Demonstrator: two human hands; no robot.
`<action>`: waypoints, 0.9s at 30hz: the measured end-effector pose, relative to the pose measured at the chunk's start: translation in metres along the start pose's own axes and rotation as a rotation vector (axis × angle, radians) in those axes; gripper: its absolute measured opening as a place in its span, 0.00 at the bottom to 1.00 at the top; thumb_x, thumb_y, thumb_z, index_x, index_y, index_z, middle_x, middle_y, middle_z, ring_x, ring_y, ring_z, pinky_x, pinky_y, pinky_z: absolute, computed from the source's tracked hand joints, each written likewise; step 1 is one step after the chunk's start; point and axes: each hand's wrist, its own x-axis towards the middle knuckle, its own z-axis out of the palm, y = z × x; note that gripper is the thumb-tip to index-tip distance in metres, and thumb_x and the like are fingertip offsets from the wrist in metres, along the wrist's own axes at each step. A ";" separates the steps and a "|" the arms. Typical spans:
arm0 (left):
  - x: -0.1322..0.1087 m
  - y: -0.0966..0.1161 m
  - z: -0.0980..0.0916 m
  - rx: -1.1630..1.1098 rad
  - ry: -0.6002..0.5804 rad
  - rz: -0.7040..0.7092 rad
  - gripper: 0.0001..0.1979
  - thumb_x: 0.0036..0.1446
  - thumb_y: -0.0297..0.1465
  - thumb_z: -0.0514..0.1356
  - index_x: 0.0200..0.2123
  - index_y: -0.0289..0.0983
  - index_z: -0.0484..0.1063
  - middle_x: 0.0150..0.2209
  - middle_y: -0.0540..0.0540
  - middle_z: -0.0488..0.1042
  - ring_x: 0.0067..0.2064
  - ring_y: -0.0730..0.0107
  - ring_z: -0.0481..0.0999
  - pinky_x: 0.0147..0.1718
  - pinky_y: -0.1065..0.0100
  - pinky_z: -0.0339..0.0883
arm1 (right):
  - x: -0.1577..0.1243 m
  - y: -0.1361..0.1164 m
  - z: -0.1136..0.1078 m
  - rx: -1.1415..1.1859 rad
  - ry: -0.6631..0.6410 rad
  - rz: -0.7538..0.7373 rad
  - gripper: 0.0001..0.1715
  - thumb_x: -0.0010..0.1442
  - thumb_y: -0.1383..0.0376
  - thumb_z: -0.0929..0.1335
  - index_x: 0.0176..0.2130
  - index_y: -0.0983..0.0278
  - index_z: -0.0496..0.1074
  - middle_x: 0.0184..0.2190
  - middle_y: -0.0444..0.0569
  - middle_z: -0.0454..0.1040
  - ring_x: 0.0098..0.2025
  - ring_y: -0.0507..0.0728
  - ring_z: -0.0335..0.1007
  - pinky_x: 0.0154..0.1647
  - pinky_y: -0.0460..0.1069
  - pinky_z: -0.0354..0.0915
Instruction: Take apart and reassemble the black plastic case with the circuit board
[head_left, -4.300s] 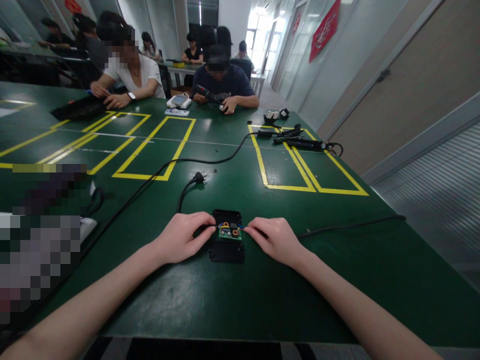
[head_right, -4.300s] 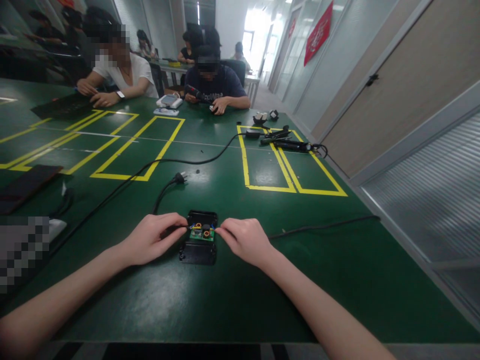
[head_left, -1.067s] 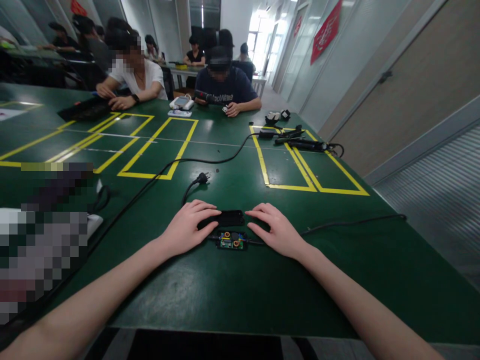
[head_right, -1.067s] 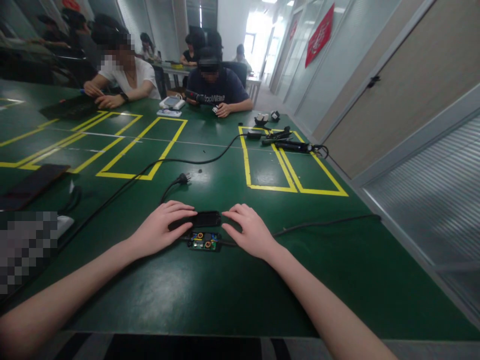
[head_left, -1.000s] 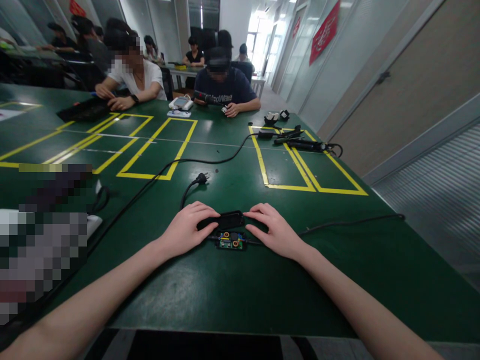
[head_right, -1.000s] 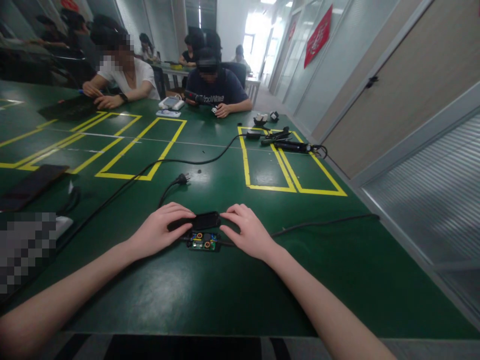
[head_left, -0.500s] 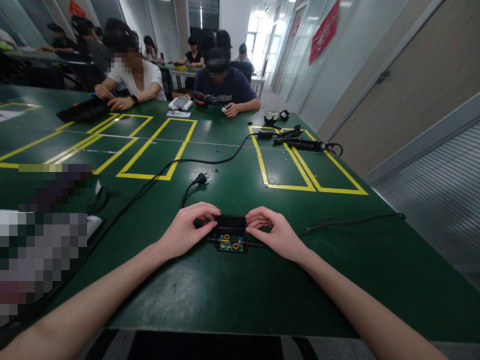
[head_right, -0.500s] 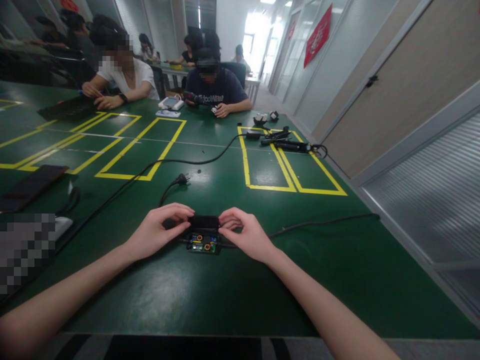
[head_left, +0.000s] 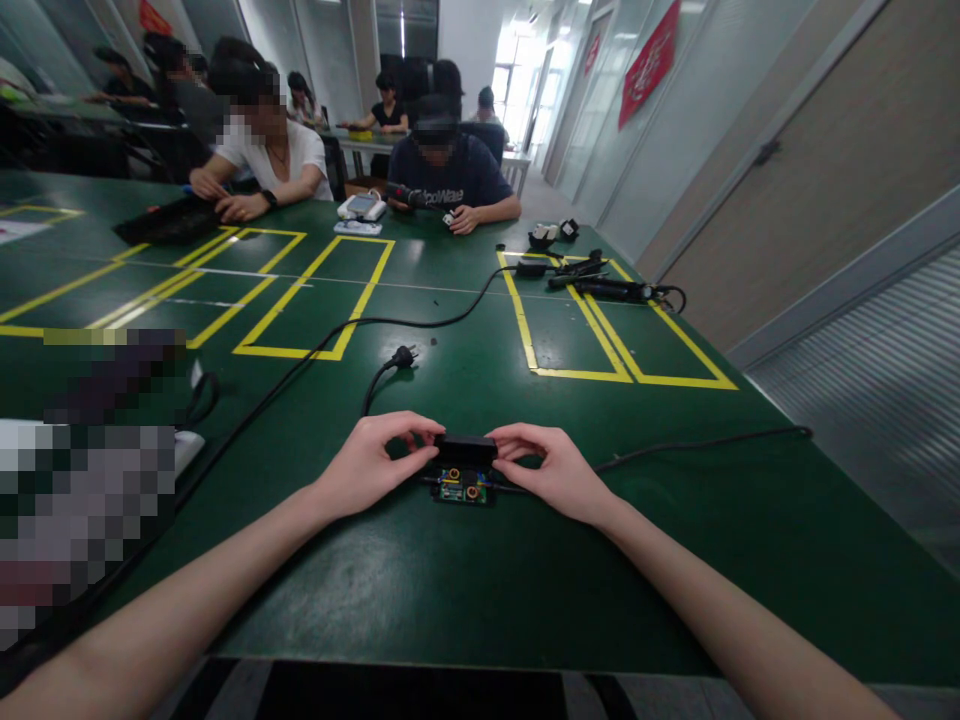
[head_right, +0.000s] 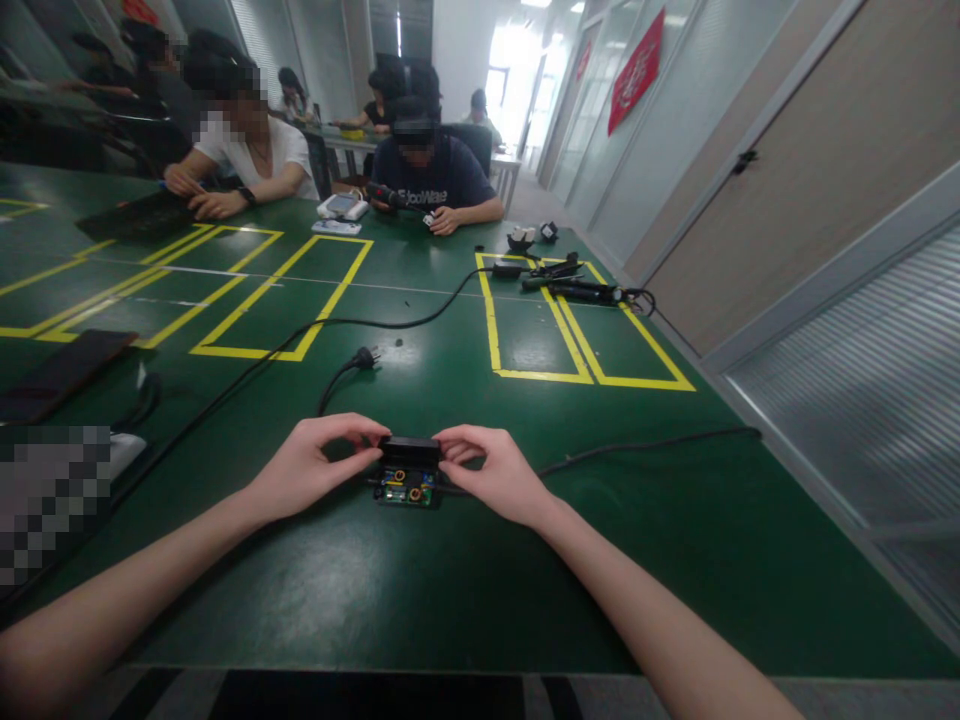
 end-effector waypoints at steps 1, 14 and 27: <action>0.000 0.000 0.000 0.006 -0.005 0.001 0.09 0.62 0.29 0.63 0.45 0.36 0.80 0.42 0.45 0.83 0.37 0.69 0.81 0.39 0.69 0.76 | 0.000 0.000 0.000 -0.002 -0.004 -0.003 0.16 0.57 0.66 0.72 0.46 0.64 0.79 0.39 0.51 0.84 0.39 0.57 0.82 0.45 0.54 0.79; -0.002 0.005 -0.003 0.051 -0.206 0.032 0.21 0.74 0.37 0.49 0.42 0.35 0.80 0.38 0.44 0.83 0.39 0.67 0.81 0.41 0.67 0.74 | -0.004 -0.009 -0.007 -0.262 -0.156 -0.348 0.13 0.59 0.76 0.64 0.38 0.62 0.74 0.39 0.51 0.80 0.41 0.56 0.78 0.45 0.52 0.74; -0.003 0.005 0.007 0.361 -0.306 0.177 0.14 0.56 0.36 0.69 0.42 0.38 0.72 0.38 0.45 0.78 0.41 0.61 0.77 0.40 0.64 0.70 | -0.008 -0.009 0.005 -0.608 -0.184 -0.403 0.19 0.54 0.66 0.76 0.39 0.60 0.64 0.39 0.49 0.76 0.38 0.58 0.72 0.39 0.51 0.66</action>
